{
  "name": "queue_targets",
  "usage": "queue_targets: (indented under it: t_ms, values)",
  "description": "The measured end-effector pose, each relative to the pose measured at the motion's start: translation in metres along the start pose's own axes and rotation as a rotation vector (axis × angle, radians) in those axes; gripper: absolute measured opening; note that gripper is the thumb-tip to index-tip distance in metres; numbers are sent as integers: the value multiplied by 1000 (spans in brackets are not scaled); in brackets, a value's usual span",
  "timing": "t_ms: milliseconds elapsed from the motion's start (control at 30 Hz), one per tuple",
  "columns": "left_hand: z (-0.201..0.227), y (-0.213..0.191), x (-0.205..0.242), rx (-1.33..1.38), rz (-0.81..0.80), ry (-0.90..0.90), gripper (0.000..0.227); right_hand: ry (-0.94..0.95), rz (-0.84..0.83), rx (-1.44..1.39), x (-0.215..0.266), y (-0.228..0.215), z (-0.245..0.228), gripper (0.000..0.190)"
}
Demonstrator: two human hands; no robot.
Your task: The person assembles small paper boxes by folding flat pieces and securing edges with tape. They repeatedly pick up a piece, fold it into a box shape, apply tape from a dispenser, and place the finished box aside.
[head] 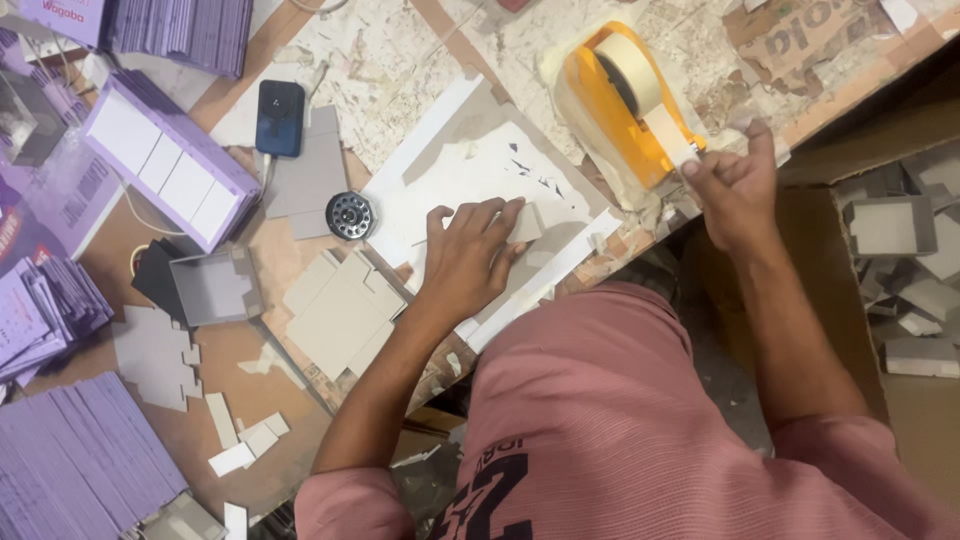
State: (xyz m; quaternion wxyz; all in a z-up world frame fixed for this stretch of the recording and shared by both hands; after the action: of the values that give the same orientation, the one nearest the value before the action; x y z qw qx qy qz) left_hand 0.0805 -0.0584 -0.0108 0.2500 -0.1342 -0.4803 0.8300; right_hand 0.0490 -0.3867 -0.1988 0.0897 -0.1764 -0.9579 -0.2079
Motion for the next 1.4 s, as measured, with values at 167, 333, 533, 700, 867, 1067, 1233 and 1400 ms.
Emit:
queue_targets:
  t_ms: [167,333,533,700,867,1067,1233,1400]
  values:
    - [2,-2,1,16,31,16,51,-270,-89,848,12,8,-49,60]
    - [2,-1,-2,-2,28,18,52,-423,187,1396,-7,-55,-125,53]
    - [2,0,3,5,44,21,50,-327,1,669,13,-34,-129,68]
    - [3,1,4,5,49,22,50,-62,-96,572,39,84,-85,83]
    - [2,2,3,-3,44,26,50,-186,-560,538,59,212,-85,79]
    - [3,-1,3,5,67,22,51,-117,-768,490,48,243,-63,77]
    - [4,-3,3,8,69,17,52,-76,-805,479,48,245,-39,73]
    - [4,-2,3,-13,56,20,56,2,-773,391,50,249,-35,76]
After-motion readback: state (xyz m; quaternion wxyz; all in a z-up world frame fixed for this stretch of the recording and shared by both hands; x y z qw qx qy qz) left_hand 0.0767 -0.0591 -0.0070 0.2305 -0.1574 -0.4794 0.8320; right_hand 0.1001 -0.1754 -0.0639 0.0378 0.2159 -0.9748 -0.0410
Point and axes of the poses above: each hand's wrist, its own x-axis away from the middle knuckle, its own y-axis out of the palm, z = x × y, the point moved 10 cm from there along -x, towards the middle knuckle, and after that the axes turned 6 degrees about z, right-handed, at the moved point
